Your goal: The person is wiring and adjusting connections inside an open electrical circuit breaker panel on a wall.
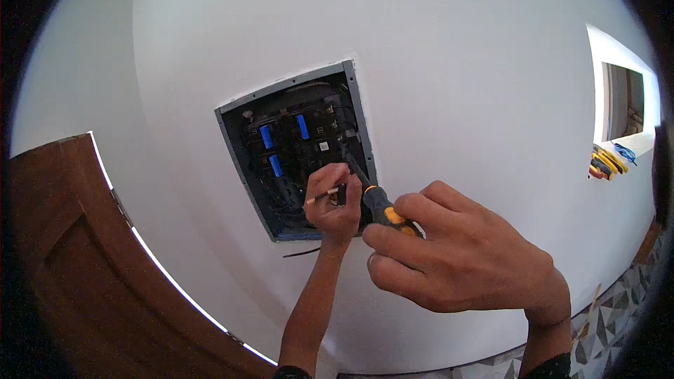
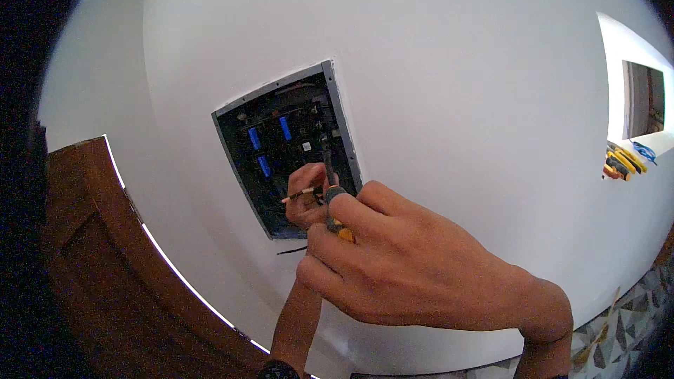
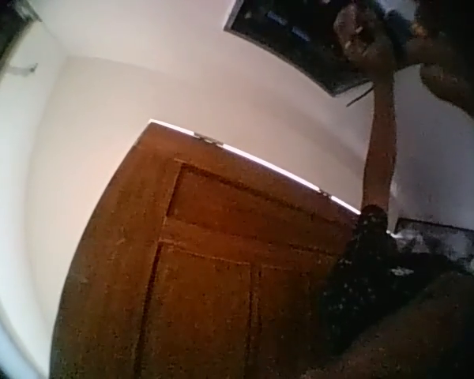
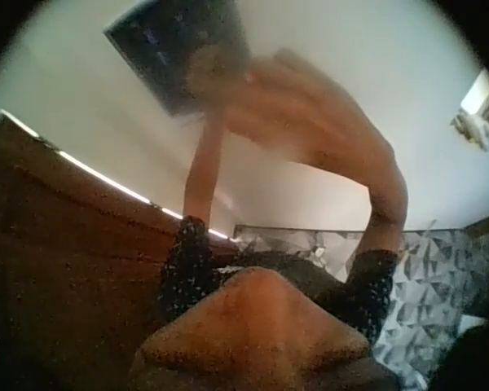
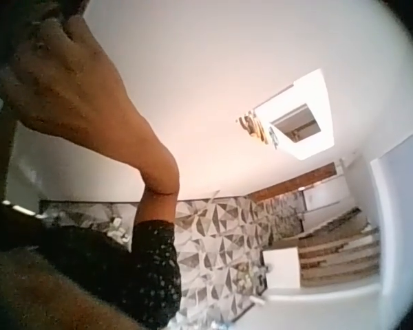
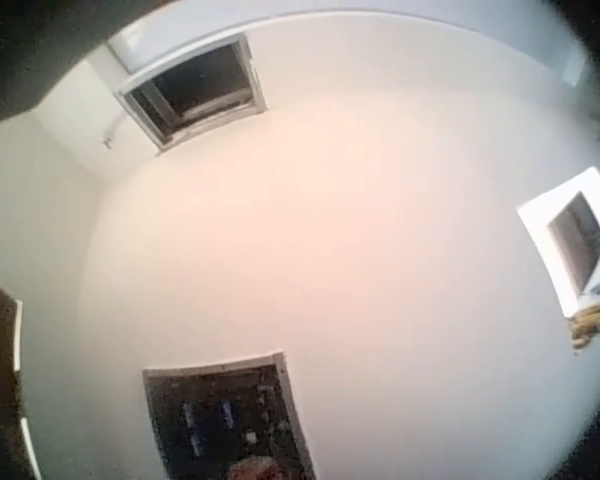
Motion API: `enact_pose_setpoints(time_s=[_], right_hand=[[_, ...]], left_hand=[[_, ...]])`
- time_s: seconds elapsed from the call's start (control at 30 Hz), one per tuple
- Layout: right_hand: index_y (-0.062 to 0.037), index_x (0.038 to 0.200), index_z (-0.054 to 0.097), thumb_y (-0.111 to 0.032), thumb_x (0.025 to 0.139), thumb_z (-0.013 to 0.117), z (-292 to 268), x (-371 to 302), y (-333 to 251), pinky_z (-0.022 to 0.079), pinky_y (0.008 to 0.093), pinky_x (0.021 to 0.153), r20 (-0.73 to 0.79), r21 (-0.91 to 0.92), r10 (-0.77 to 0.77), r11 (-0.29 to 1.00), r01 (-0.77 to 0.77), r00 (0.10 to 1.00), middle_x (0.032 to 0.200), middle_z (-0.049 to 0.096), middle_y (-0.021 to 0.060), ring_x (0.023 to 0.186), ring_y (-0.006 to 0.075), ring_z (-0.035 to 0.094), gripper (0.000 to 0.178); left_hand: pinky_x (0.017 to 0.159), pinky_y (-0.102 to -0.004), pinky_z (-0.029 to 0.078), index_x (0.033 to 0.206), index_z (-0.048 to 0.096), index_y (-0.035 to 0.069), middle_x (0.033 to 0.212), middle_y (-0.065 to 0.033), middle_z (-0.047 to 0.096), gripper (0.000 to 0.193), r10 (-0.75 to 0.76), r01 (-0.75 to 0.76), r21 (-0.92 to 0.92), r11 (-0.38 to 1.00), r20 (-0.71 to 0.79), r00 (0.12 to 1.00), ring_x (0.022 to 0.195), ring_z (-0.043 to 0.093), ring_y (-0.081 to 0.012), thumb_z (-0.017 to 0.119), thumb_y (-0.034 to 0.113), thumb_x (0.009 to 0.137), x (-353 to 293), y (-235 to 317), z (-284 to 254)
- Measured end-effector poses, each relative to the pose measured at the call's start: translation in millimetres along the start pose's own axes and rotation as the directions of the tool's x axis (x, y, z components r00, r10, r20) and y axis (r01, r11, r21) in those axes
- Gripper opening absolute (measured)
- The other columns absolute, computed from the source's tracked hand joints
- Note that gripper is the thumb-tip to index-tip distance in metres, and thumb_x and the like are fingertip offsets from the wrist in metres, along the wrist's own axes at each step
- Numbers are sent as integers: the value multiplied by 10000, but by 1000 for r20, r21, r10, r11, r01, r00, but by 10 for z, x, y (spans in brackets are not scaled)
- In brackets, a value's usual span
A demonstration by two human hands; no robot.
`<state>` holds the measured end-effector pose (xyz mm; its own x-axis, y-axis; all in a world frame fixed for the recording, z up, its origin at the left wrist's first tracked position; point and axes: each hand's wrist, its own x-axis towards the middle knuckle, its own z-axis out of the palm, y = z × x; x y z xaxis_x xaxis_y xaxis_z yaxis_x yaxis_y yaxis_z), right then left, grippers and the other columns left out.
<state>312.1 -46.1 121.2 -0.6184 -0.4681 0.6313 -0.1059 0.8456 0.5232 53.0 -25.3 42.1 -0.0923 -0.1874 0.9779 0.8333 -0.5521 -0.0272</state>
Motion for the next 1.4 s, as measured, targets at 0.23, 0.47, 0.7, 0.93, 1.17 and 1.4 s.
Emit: enact_pose_setpoints(time_s=[0.23,0.47,0.7,0.93,1.17,1.4], right_hand=[[-101,817,566,-90,777,677,-109,77,50,473,318,675,-23,43,41,998,-41,999,964,570,61,849,195,578,118],[-111,949,614,-148,742,715,167,91,-119,552,292,648,-254,111,19,994,9,967,1028,566,74,871,227,629,233],[-141,1050,630,-134,802,697,407,86,-252,573,307,709,-462,114,109,992,-62,880,1031,574,72,926,240,651,256],[-124,1085,634,-105,811,688,636,90,-269,588,312,687,-647,154,182,982,-107,740,1005,613,78,859,235,657,280],[-74,1106,655,-120,838,660,696,181,-340,594,351,750,-712,198,162,980,-26,683,1041,616,96,879,270,654,272],[12,1196,610,-163,879,563,757,152,-379,546,456,906,-694,281,181,959,30,697,1124,571,197,1068,376,589,365]], left_hand=[[1020,-404,438,1368,356,-14,1274,-185,513,739,-244,186,-352,917,-127,961,1206,503,-253,777,179,792,106,411,-229],[934,-507,520,1270,474,44,1148,-225,638,528,341,-384,35,923,388,856,1044,659,-333,751,193,846,494,1070,-494],[841,-480,578,1126,569,-9,1017,-220,702,277,192,-236,71,969,383,904,945,707,-362,641,169,928,467,1184,-563],[827,-478,584,1074,588,-30,1015,-269,686,229,156,-189,50,981,382,911,943,706,-369,614,152,937,460,1127,-520],[822,-433,596,1179,480,-16,990,-272,659,316,301,-349,103,931,320,898,963,680,-344,565,202,967,484,1097,-532],[837,-435,579,1107,619,22,1045,-163,668,308,62,-189,271,944,418,906,969,673,-304,603,286,949,558,1328,-534]])
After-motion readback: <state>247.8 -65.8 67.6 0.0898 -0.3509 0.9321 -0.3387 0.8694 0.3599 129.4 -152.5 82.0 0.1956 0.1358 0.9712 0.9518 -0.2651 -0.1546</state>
